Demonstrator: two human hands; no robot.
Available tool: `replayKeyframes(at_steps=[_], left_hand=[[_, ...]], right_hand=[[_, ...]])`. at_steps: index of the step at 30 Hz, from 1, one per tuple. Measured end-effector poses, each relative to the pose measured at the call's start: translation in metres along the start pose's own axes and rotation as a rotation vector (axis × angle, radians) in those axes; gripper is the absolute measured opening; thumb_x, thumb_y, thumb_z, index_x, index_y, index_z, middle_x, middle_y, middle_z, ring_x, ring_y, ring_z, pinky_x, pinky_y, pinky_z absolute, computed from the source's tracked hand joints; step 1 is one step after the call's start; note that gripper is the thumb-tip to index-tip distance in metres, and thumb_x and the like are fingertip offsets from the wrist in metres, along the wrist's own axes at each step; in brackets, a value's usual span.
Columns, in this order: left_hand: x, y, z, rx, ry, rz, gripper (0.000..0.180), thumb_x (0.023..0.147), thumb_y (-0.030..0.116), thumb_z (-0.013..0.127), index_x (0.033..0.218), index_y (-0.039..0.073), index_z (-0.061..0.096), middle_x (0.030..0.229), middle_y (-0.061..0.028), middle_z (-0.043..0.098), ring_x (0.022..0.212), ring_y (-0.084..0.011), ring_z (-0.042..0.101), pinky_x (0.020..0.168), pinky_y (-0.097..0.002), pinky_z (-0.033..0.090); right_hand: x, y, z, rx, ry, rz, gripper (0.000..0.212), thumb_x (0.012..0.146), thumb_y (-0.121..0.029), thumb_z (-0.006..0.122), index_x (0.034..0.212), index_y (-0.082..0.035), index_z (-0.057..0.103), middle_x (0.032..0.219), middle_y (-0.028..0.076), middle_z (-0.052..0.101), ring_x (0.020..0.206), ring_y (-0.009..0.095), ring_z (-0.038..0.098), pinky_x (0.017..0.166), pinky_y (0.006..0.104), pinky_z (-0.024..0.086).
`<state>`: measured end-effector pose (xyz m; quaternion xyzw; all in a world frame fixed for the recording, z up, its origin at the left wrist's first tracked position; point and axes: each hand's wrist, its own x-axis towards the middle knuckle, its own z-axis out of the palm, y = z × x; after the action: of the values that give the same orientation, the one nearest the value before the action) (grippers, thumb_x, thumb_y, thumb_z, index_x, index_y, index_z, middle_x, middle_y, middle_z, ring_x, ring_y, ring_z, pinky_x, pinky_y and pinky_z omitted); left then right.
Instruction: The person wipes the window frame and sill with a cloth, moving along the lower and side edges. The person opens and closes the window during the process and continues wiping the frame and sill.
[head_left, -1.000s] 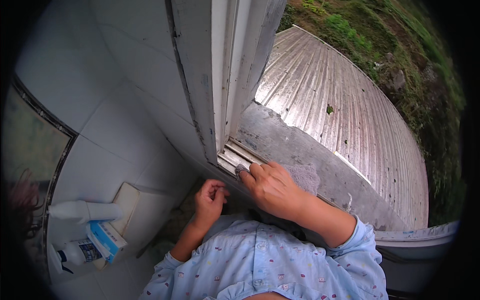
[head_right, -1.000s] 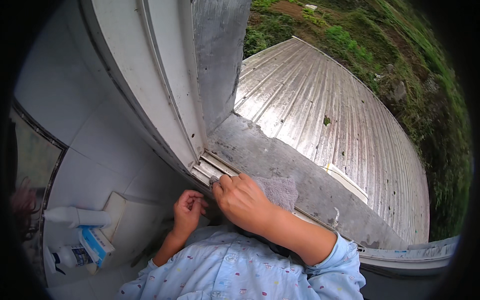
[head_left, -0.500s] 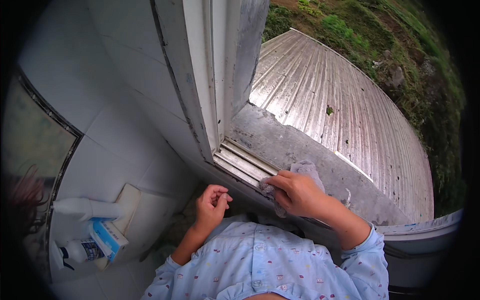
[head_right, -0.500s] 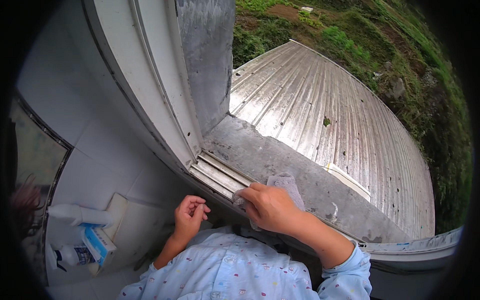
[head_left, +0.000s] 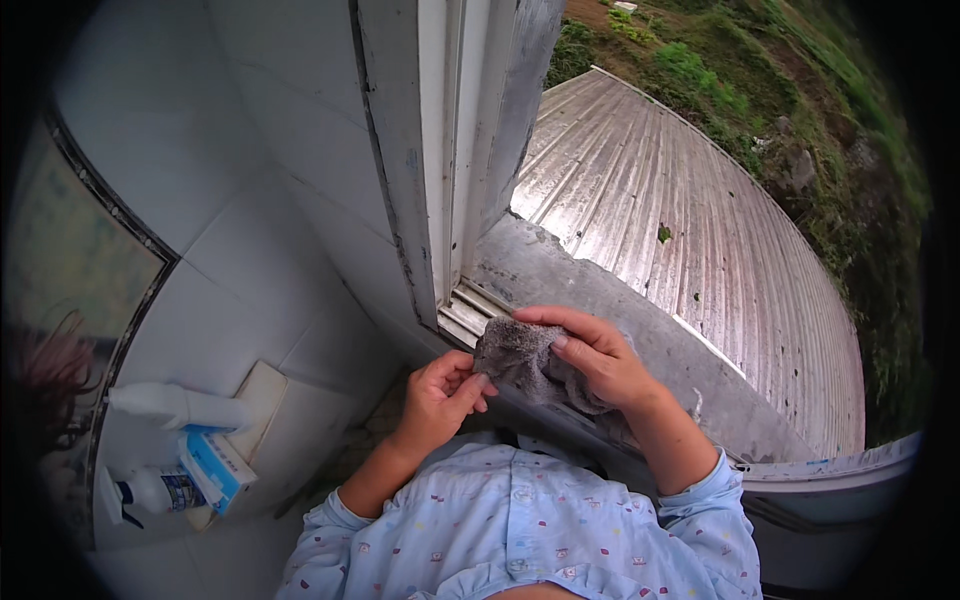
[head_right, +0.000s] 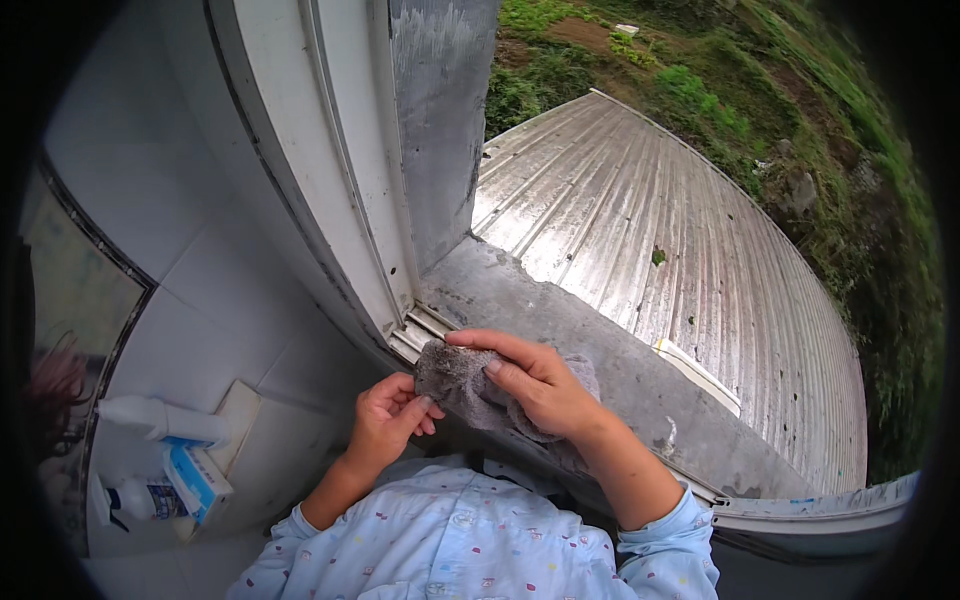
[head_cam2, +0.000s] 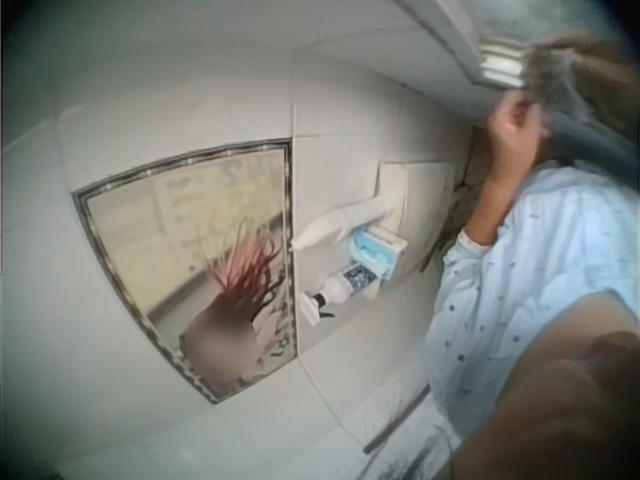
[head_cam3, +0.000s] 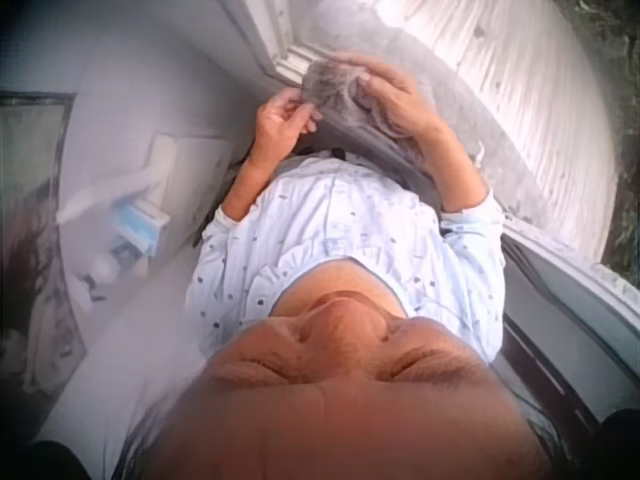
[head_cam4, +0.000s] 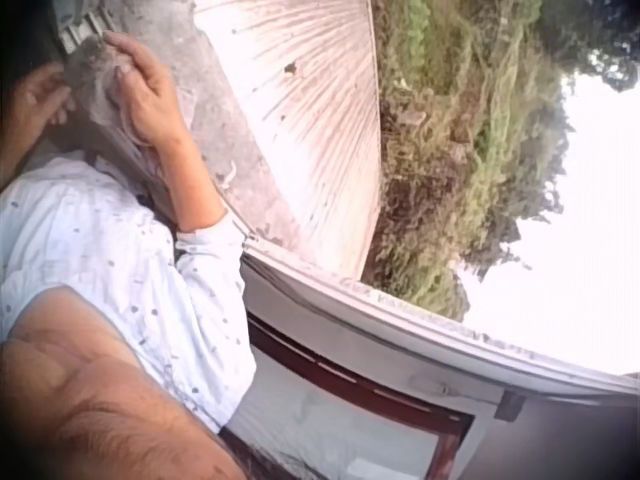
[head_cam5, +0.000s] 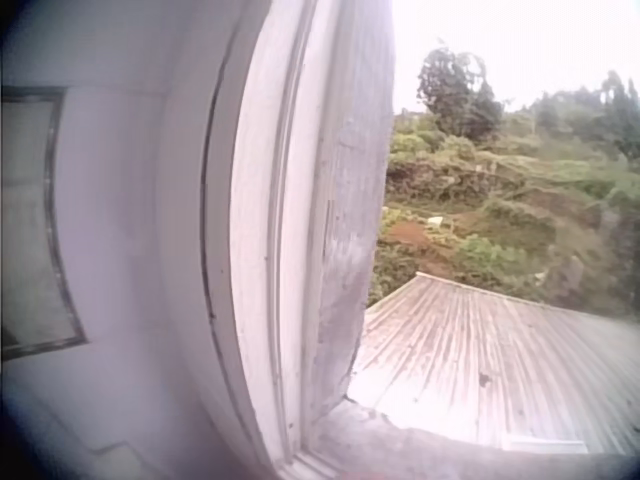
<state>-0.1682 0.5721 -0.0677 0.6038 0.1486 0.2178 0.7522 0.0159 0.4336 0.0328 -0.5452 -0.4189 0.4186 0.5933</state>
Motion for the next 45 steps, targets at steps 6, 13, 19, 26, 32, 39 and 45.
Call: replayKeyframes(at_steps=[6, 13, 19, 26, 32, 39, 45], left_hand=[[0.006, 0.018, 0.001, 0.036, 0.255, 0.275, 0.013, 0.097, -0.004, 0.06, 0.108, 0.001, 0.064, 0.09, -0.0034, 0.07, 0.076, -0.0052, 0.065, 0.058, -0.0199, 0.049], [-0.003, 0.011, 0.016, 0.315, 0.198, 0.387, 0.025, 0.088, -0.011, 0.065, 0.109, 0.003, 0.068, 0.106, -0.0066, 0.067, 0.088, -0.012, 0.066, 0.071, -0.0251, 0.054], [-0.012, 0.005, 0.013, 0.067, 0.256, 0.247, 0.033, 0.092, -0.01, 0.059, 0.123, -0.001, 0.057, 0.115, -0.0103, 0.064, 0.093, -0.0128, 0.066, 0.07, -0.0234, 0.054], [-0.019, -0.018, -0.009, 0.015, 0.326, 0.098, 0.021, 0.098, -0.004, 0.056, 0.118, 0.0, 0.058, 0.104, -0.0085, 0.069, 0.084, -0.01, 0.067, 0.066, -0.022, 0.052], [-0.02, -0.023, -0.013, 0.006, 0.34, 0.068, 0.014, 0.098, -0.003, 0.056, 0.11, 0.001, 0.062, 0.096, -0.0062, 0.071, 0.077, -0.0083, 0.066, 0.064, -0.0219, 0.051], [-0.015, -0.027, -0.015, 0.017, 0.337, 0.057, 0.012, 0.098, -0.003, 0.057, 0.108, 0.0, 0.063, 0.094, -0.0075, 0.071, 0.074, -0.0094, 0.067, 0.062, -0.0221, 0.051], [-0.011, -0.03, -0.02, 0.023, 0.321, 0.045, 0.012, 0.098, -0.003, 0.056, 0.107, 0.0, 0.063, 0.093, -0.0068, 0.071, 0.074, -0.0091, 0.066, 0.062, -0.0217, 0.051]], right_hand=[[-0.01, -0.029, -0.031, -0.261, -0.483, 0.073, 0.045, 0.094, -0.034, 0.07, 0.122, 0.001, 0.071, 0.11, 0.013, 0.074, 0.098, 0.02, 0.07, 0.087, 0.0329, 0.054], [0.012, -0.007, 0.027, -0.791, -0.082, -0.091, 0.04, 0.091, -0.027, 0.073, 0.122, -0.004, 0.062, 0.099, 0.016, 0.071, 0.087, 0.035, 0.07, 0.076, 0.0413, 0.055], [0.024, 0.02, 0.03, -0.77, -0.048, -0.117, 0.023, 0.085, -0.004, 0.068, 0.106, -0.004, 0.06, 0.094, 0.017, 0.068, 0.087, 0.04, 0.067, 0.074, 0.045, 0.053], [0.065, 0.038, 0.043, -0.952, -0.004, -0.371, 0.012, 0.086, -0.005, 0.067, 0.096, -0.005, 0.061, 0.086, 0.016, 0.061, 0.079, 0.039, 0.066, 0.065, 0.0474, 0.053], [0.078, 0.046, 0.048, -1.118, 0.035, -0.496, 0.011, 0.085, -0.005, 0.067, 0.092, -0.006, 0.058, 0.088, 0.014, 0.055, 0.073, 0.038, 0.065, 0.062, 0.0477, 0.053], [0.076, 0.05, 0.044, -1.137, -0.028, -0.411, 0.014, 0.081, -0.002, 0.069, 0.094, -0.006, 0.063, 0.091, 0.013, 0.057, 0.076, 0.036, 0.065, 0.064, 0.0456, 0.053], [0.073, 0.046, 0.042, -1.121, -0.085, -0.426, 0.013, 0.079, -0.005, 0.068, 0.091, -0.005, 0.064, 0.09, 0.013, 0.057, 0.08, 0.034, 0.065, 0.068, 0.0454, 0.053]])
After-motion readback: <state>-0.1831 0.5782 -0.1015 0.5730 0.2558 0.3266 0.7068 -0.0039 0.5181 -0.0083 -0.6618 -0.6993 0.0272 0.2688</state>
